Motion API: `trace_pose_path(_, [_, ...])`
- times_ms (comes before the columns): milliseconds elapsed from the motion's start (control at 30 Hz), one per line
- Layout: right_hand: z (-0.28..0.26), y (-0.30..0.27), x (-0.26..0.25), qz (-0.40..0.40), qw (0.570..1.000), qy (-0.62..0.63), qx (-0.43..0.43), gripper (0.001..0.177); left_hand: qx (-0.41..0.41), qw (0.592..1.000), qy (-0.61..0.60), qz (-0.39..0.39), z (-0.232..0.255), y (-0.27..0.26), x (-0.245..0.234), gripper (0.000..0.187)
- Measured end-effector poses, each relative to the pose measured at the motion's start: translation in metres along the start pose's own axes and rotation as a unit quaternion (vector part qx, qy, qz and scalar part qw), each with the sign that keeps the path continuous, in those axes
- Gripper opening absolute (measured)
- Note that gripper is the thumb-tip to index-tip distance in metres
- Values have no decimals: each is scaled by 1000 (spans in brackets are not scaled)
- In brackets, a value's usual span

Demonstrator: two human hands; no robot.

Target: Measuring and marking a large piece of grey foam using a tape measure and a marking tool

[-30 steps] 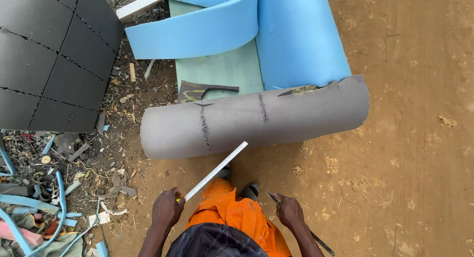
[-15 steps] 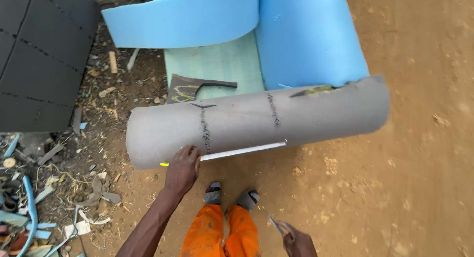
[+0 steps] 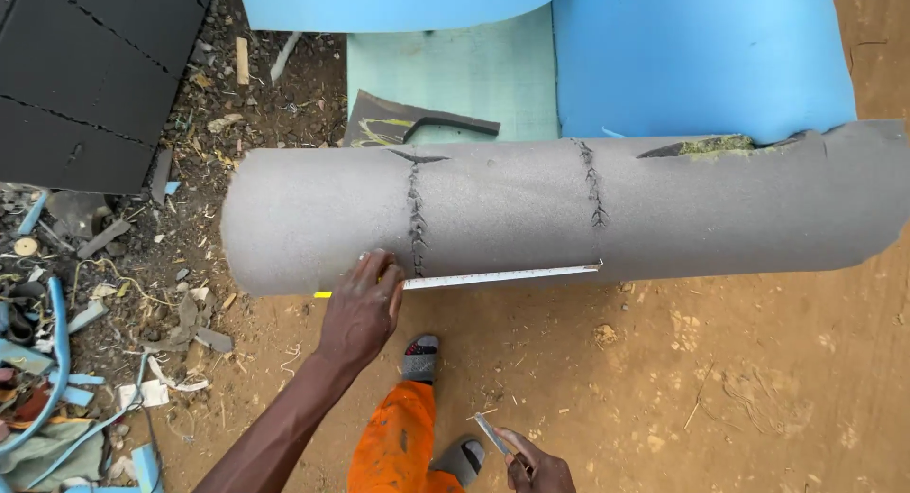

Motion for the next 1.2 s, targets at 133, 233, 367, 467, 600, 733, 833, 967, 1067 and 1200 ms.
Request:
trace_pose_path(133, [31, 62, -12, 54, 998, -24, -33, 57, 8, 998, -2, 61, 4, 0, -2, 6])
trace_pose_path(233, [58, 134, -30, 72, 981, 43, -173, 55, 0, 997, 58, 45, 6, -7, 6, 9])
trace_pose_path(367, [50, 219, -60, 113, 979, -4, -169, 58, 13, 992, 61, 112, 6, -5, 10, 7])
trace_pose_path(467, [30, 242, -71, 152, 963, 9, -222, 57, 32, 984, 78, 157, 4, -10, 23, 6])
trace_pose_path(600, [5, 252, -69, 183, 943, 19, -279, 56, 45, 966, 146, 206, -4, -19, 38, 15])
trace_pose_path(733, [15, 264, -51, 213, 897, -1, -386, 60, 76, 952, 169, 244, -16, -17, 47, 13])
trace_pose_path(833, [33, 249, -42, 196, 840, 72, -501, 55, 84, 953, 155, 246, -17, -18, 47, 11])
trace_pose_path(967, [71, 250, -46, 183, 871, 101, -444, 63, 53, 963, 135, 226, -17, -11, 36, 10])
trace_pose_path(1067, [104, 254, -46, 191, 849, 91, -485, 60, 51, 969, 111, 217, -14, -14, 36, 8])
trace_pose_path(1200, [96, 216, -46, 186, 884, 127, -409, 61, 46, 957, 145, 248, -8, -18, 41, 8])
Point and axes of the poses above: each hand's wrist, its own y-axis towards the middle knuckle, its own x-axis out of the palm, z = x × y, the point moved 1 cm from there along y, towards the middle knuckle, and after that the axes turned 11 degrees about y, right-handed, at the moved point
